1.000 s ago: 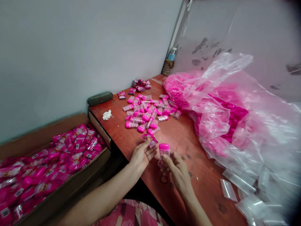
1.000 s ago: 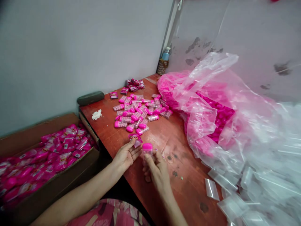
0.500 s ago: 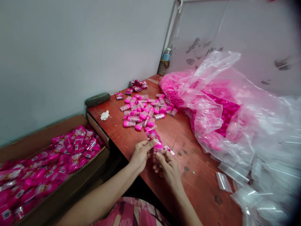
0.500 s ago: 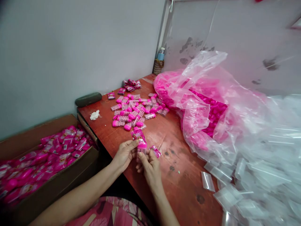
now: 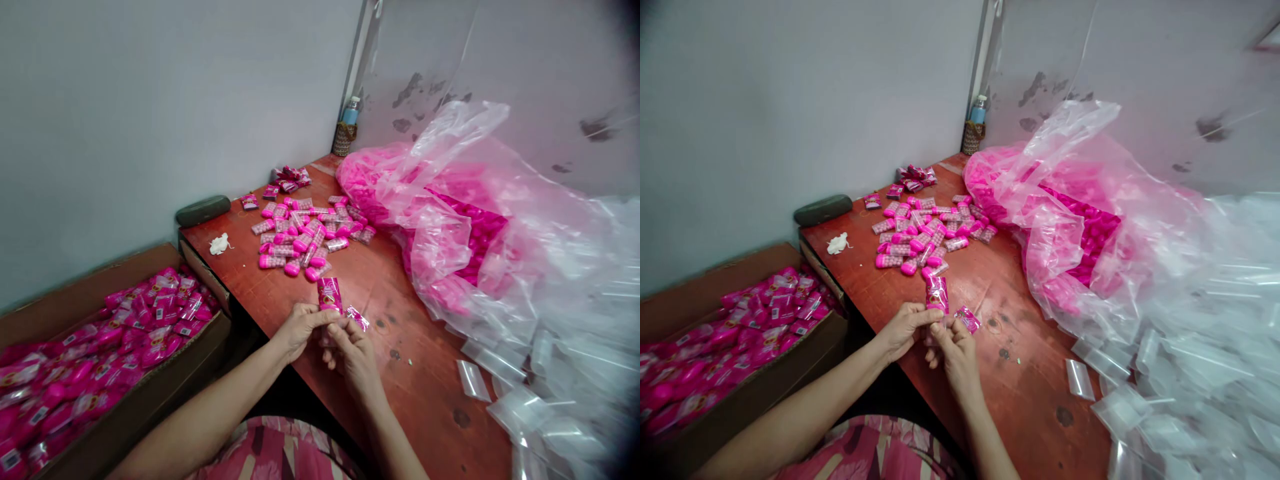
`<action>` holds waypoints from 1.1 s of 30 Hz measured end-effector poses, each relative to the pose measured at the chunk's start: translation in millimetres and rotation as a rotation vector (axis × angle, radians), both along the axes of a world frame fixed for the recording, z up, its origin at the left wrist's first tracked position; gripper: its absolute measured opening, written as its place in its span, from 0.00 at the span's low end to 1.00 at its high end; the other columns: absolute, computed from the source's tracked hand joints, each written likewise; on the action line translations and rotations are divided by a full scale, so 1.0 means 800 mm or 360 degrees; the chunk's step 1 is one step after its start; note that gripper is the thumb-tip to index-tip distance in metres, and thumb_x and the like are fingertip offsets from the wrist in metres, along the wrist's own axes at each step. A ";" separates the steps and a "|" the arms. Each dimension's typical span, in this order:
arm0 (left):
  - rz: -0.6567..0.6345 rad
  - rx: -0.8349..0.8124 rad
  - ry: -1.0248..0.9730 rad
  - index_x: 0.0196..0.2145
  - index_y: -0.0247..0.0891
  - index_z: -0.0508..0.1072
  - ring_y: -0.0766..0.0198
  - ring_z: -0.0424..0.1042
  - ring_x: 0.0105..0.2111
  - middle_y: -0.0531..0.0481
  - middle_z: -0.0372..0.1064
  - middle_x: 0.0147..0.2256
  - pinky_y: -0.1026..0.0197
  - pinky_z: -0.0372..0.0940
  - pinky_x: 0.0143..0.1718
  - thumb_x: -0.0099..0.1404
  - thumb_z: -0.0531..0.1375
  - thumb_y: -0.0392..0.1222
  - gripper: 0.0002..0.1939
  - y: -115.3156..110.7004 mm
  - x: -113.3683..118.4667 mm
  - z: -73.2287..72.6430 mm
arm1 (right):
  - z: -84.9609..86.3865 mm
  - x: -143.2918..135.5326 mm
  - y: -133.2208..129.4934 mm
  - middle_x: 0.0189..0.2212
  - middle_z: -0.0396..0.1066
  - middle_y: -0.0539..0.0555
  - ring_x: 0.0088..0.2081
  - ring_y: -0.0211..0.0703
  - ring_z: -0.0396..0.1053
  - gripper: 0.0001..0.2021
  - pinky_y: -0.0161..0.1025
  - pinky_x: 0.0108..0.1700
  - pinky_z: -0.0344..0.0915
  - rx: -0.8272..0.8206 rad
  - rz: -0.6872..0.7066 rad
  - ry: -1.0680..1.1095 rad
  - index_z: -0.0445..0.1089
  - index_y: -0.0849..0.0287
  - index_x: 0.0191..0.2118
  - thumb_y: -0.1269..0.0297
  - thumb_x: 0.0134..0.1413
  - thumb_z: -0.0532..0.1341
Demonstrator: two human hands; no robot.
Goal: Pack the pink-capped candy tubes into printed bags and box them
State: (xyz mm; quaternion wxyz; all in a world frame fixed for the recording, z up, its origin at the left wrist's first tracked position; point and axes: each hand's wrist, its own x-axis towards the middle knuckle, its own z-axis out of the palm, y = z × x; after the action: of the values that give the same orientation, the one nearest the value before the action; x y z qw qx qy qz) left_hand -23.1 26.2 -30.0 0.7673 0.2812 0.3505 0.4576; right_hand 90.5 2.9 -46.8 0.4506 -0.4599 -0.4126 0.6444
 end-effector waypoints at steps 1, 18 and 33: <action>0.0007 -0.0020 0.0011 0.20 0.29 0.70 0.68 0.61 0.12 0.52 0.62 0.13 0.65 0.57 0.13 0.49 0.64 0.45 0.14 0.000 0.000 -0.001 | -0.001 0.000 -0.001 0.20 0.65 0.46 0.16 0.31 0.61 0.11 0.28 0.16 0.57 0.0045 -0.0034 -0.0080 0.62 0.58 0.30 0.56 0.49 0.60; 0.0248 -0.0099 -0.0124 0.26 0.28 0.73 0.63 0.70 0.27 0.45 0.70 0.26 0.58 0.65 0.35 0.49 0.65 0.41 0.11 -0.038 -0.036 0.006 | 0.010 -0.005 0.006 0.16 0.66 0.45 0.16 0.35 0.64 0.14 0.30 0.18 0.59 -0.0100 0.0058 0.0115 0.59 0.56 0.28 0.58 0.41 0.65; 0.0036 0.1286 0.1592 0.45 0.46 0.70 0.53 0.53 0.56 0.47 0.61 0.53 0.48 0.37 0.58 0.54 0.61 0.41 0.18 0.002 0.012 -0.022 | 0.011 0.073 0.011 0.21 0.68 0.48 0.20 0.34 0.64 0.10 0.31 0.21 0.60 0.0031 -0.0366 -0.0209 0.64 0.57 0.28 0.56 0.50 0.59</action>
State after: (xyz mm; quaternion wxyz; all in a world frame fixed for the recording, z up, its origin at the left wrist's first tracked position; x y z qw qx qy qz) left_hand -13.2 28.1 -47.9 0.3398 0.7237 0.4690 0.3752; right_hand 148.9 11.9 -38.1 0.4979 -0.5410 -0.3921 0.5528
